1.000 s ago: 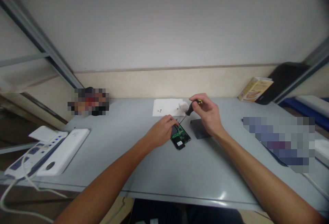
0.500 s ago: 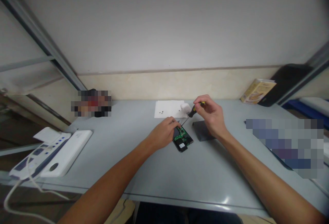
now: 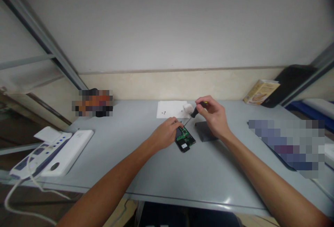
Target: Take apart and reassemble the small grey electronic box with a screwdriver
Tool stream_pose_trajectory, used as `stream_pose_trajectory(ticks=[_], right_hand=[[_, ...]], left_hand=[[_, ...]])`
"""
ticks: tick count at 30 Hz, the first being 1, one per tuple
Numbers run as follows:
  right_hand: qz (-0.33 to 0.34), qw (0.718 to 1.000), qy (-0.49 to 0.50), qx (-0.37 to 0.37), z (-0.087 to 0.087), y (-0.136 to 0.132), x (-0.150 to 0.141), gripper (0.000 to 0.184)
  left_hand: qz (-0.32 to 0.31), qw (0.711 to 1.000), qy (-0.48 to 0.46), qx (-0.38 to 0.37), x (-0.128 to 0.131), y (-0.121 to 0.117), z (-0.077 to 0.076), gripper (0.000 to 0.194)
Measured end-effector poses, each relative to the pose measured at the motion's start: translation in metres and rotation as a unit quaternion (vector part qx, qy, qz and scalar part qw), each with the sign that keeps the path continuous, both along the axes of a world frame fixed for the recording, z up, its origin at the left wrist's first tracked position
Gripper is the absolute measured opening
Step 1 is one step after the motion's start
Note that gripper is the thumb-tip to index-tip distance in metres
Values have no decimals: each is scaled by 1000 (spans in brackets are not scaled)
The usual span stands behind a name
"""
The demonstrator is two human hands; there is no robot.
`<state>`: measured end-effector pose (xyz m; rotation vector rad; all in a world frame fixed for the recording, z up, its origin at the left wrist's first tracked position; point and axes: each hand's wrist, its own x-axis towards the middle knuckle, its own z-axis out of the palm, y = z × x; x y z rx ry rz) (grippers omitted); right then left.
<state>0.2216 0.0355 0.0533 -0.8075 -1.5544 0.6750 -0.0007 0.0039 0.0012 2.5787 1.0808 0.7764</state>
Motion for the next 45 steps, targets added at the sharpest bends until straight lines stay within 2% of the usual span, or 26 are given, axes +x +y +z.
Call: stream_pose_trajectory(ticks=[6, 13, 20, 26, 33, 40, 45], right_hand=[[58, 997, 23, -34, -1, 0, 0, 28], [11, 1000, 5, -7, 2, -2, -1, 16], [72, 996, 27, -41, 2, -1, -1, 25], [7, 1000, 11, -22, 2, 1, 0, 14], [72, 996, 24, -42, 2, 0, 1, 25], [5, 1000, -2, -11, 2, 0, 1, 14], [55, 997, 26, -38, 0, 2, 1, 26]], left_hand=[[4, 1000, 5, 4, 0, 0, 1, 38], [3, 1000, 11, 0, 0, 0, 2, 35], [2, 1000, 2, -7, 0, -2, 4, 38], [2, 1000, 6, -6, 0, -2, 3, 38], [2, 1000, 2, -11, 0, -1, 2, 36], [2, 1000, 0, -4, 0, 0, 0, 35], [3, 1000, 0, -3, 0, -1, 0, 35]])
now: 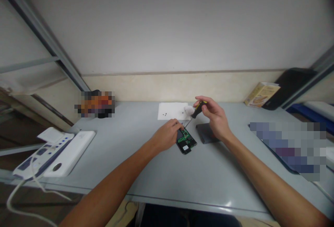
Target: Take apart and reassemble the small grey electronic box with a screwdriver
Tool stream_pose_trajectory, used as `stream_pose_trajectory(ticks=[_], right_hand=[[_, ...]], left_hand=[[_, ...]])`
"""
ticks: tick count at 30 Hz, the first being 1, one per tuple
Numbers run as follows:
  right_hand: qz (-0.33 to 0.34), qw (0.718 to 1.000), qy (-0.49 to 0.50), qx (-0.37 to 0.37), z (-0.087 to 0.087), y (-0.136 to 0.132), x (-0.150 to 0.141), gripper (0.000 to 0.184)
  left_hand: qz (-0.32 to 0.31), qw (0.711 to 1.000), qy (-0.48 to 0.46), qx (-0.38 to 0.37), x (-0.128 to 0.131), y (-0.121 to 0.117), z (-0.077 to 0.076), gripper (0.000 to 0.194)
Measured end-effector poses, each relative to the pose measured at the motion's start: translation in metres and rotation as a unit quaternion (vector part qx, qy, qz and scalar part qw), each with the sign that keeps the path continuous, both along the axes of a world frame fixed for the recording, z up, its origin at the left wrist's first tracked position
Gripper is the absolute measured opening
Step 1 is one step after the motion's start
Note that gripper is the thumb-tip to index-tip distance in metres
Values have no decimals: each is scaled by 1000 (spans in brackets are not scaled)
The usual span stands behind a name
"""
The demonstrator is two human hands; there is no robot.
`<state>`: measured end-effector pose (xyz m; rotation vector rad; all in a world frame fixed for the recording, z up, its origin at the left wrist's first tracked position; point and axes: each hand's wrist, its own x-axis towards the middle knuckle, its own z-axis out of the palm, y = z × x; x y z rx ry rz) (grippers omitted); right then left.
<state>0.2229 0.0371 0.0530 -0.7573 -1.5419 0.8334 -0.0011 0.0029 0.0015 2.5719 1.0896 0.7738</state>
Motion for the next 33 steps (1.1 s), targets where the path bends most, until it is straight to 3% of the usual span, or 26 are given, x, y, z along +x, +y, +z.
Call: stream_pose_trajectory(ticks=[7, 14, 19, 25, 30, 33], right_hand=[[-30, 999, -9, 14, 4, -3, -3, 15], [26, 1000, -6, 6, 3, -4, -2, 26], [-17, 999, -28, 40, 6, -5, -2, 14], [35, 999, -3, 8, 5, -5, -2, 23], [-9, 1000, -6, 12, 3, -4, -4, 14], [-1, 1000, -10, 7, 3, -3, -3, 16]], left_hand=[[0, 1000, 5, 4, 1, -1, 2, 36], [0, 1000, -16, 2, -1, 2, -2, 35], [2, 999, -39, -6, -1, 3, -3, 35], [7, 998, -53, -19, -1, 2, -2, 36], [4, 998, -56, -23, -1, 2, -1, 36], [5, 998, -55, -26, -1, 2, 0, 35]])
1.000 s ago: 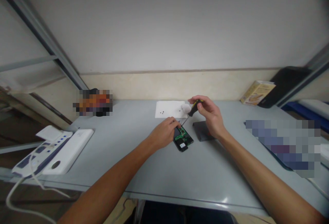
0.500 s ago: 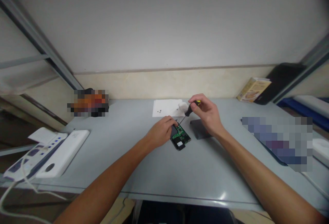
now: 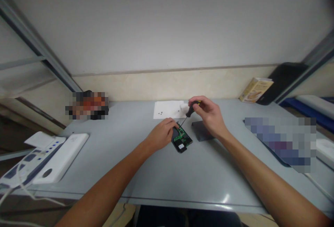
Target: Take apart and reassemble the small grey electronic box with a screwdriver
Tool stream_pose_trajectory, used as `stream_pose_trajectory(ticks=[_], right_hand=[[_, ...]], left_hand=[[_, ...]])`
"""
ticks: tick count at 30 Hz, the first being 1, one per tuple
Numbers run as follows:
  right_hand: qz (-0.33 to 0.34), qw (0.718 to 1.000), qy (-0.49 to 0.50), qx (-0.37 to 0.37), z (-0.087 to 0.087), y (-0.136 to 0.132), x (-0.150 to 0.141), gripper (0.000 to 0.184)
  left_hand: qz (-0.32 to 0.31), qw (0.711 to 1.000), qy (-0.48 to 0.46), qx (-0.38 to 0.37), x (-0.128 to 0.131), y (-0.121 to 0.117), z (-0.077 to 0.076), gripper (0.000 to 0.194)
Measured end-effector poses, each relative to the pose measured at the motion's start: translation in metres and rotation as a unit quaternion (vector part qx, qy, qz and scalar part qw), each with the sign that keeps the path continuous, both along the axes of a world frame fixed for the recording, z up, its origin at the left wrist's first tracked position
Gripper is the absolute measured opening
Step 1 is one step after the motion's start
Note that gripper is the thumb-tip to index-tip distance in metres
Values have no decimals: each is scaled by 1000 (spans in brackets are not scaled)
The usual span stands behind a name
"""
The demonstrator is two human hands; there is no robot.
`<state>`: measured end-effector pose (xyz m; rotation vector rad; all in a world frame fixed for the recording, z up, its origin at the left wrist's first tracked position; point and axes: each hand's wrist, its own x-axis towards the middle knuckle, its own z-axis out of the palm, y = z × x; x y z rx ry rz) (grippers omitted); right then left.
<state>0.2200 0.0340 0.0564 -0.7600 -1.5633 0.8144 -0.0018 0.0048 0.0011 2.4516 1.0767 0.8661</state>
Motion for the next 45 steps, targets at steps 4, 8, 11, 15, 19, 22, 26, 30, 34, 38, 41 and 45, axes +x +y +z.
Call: stream_pose_trajectory(ticks=[4, 8, 11, 15, 19, 22, 26, 30, 34, 38, 41, 45], right_hand=[[23, 1000, 13, -3, 1, -1, 0, 22], [-29, 999, -14, 13, -1, -1, -1, 17], [-4, 1000, -6, 7, -2, -1, -2, 23], [23, 1000, 11, -6, -4, 0, -2, 28], [-33, 999, -15, 5, -2, 1, 1, 19], [-24, 1000, -18, 7, 0, 0, 2, 20], [4, 1000, -4, -1, 2, 0, 2, 24], [-20, 1000, -14, -1, 2, 2, 1, 18], [17, 1000, 1, -18, 2, 2, 1, 26], [26, 999, 6, -23, 4, 0, 1, 23], [-7, 1000, -5, -10, 5, 0, 2, 15], [20, 999, -4, -25, 4, 1, 3, 23]], left_hand=[[-3, 1000, -1, 5, 0, 0, 0, 34], [-8, 1000, 13, 5, 0, 0, 0, 37], [-9, 1000, 25, 12, -1, 0, 0, 38], [-6, 999, 39, 21, -1, 0, 0, 38], [-10, 999, 44, 27, -1, 0, 0, 37], [-9, 998, 44, 33, -1, 0, -1, 38], [-5, 999, 43, 31, -1, 1, -2, 38], [-6, 999, 38, 29, -1, 1, -3, 38], [0, 999, 33, 29, 0, 0, -4, 37], [5, 999, 32, 27, 1, -1, -2, 36], [7, 999, 35, 23, 1, -1, -1, 34], [5, 999, 33, 28, 1, -1, -2, 35]])
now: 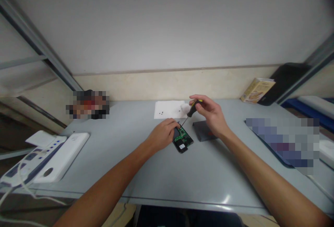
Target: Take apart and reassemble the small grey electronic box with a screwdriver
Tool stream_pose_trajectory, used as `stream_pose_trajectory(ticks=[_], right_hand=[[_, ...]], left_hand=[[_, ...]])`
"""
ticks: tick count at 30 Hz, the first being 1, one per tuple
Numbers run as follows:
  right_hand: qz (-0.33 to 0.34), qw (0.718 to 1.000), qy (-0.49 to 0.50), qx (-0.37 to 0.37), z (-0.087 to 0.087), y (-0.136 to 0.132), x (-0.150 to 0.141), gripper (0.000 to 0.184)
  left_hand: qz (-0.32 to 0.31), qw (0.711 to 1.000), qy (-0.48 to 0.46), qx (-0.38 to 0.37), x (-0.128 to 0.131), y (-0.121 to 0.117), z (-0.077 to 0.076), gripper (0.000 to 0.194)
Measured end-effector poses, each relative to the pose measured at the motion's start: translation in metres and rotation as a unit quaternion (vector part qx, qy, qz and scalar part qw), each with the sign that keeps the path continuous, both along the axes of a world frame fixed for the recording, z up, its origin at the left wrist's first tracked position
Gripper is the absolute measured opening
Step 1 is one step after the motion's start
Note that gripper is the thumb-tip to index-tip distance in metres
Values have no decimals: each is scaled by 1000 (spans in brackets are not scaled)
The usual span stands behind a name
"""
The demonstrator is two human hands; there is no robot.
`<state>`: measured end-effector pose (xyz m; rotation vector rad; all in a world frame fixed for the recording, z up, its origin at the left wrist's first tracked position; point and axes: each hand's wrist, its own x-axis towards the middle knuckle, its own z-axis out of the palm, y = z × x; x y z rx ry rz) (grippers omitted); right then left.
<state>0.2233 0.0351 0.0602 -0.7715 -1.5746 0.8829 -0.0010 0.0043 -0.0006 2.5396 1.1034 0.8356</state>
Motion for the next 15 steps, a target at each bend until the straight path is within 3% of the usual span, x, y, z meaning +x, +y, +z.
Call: stream_pose_trajectory(ticks=[3, 9, 15], right_hand=[[30, 999, 21, -13, 0, 0, 0, 26], [-27, 1000, -2, -4, 2, 0, 1, 17], [13, 1000, 22, -7, -1, 1, 0, 27]], left_hand=[[-1, 1000, -6, -3, 0, 0, 0, 35], [5, 1000, -9, -9, 1, -1, 2, 36], [7, 1000, -7, -7, 1, 0, 0, 37]])
